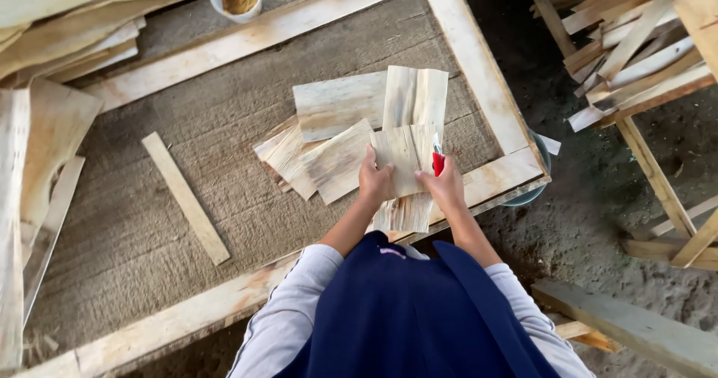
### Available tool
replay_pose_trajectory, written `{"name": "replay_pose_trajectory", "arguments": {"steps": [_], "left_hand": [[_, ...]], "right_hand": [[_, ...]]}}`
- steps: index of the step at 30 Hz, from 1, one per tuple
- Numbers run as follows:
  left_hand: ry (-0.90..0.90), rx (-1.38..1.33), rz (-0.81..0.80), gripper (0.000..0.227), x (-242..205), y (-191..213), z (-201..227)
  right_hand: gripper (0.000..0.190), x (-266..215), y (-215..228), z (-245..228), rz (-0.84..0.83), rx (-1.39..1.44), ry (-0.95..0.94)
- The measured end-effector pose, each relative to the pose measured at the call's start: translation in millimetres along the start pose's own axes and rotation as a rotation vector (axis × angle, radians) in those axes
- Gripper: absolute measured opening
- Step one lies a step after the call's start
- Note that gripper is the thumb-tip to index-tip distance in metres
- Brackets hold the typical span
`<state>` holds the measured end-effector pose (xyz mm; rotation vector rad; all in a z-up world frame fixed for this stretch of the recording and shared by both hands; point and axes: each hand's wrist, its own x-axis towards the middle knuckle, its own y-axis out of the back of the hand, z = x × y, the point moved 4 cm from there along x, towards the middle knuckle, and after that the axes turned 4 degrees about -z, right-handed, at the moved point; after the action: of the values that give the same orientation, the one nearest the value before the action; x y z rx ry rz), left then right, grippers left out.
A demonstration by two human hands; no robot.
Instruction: The person uses a red utility knife to cut flat bamboo strips on a workbench. They repeatedly align a narrow bamboo guide across a strip, score along the guide, and separate the cut piece. Cut pieces are set aside on the bench.
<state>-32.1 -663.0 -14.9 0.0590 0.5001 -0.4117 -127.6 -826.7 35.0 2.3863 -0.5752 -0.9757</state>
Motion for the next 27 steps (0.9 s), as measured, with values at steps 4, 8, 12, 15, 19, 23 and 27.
{"name": "replay_pose_trajectory", "arguments": {"steps": [4,8,12,15,19,23,27], "left_hand": [[0.028,0.006,-0.030,0.080,-6.3,-34.9,3.2],[0.023,0.111,-0.112,0.079,-17.0,-90.1,29.1],[0.056,0.104,-0.215,0.082,-10.9,-166.5,46.5],[0.104,0.169,-0.295,0.079,20.1,-238.6,4.5],[0.111,0.294,-0.374,0.079,28.0,-323.3,11.3],[0.196,0.190,-0.526,0.094,38.0,-374.7,16.7],[0.138,0.429,-0.457,0.085,107.9,-391.5,-78.9]], "right_hand": [[0.080,-12.2,26.7,11.2,0.055,-0.026,-0.052],[0.082,-6.1,68.0,32.4,0.107,-0.080,-0.132],[0.075,-16.5,133.2,26.2,0.108,-0.128,-0.235],[0.074,23.9,176.3,96.9,0.121,-0.194,-0.358],[0.071,70.4,237.8,181.5,0.149,-0.218,-0.457],[0.066,101.9,288.9,206.7,0.250,-0.235,-0.408],[0.042,126.2,281.4,160.4,0.289,-0.275,-0.262]]}}
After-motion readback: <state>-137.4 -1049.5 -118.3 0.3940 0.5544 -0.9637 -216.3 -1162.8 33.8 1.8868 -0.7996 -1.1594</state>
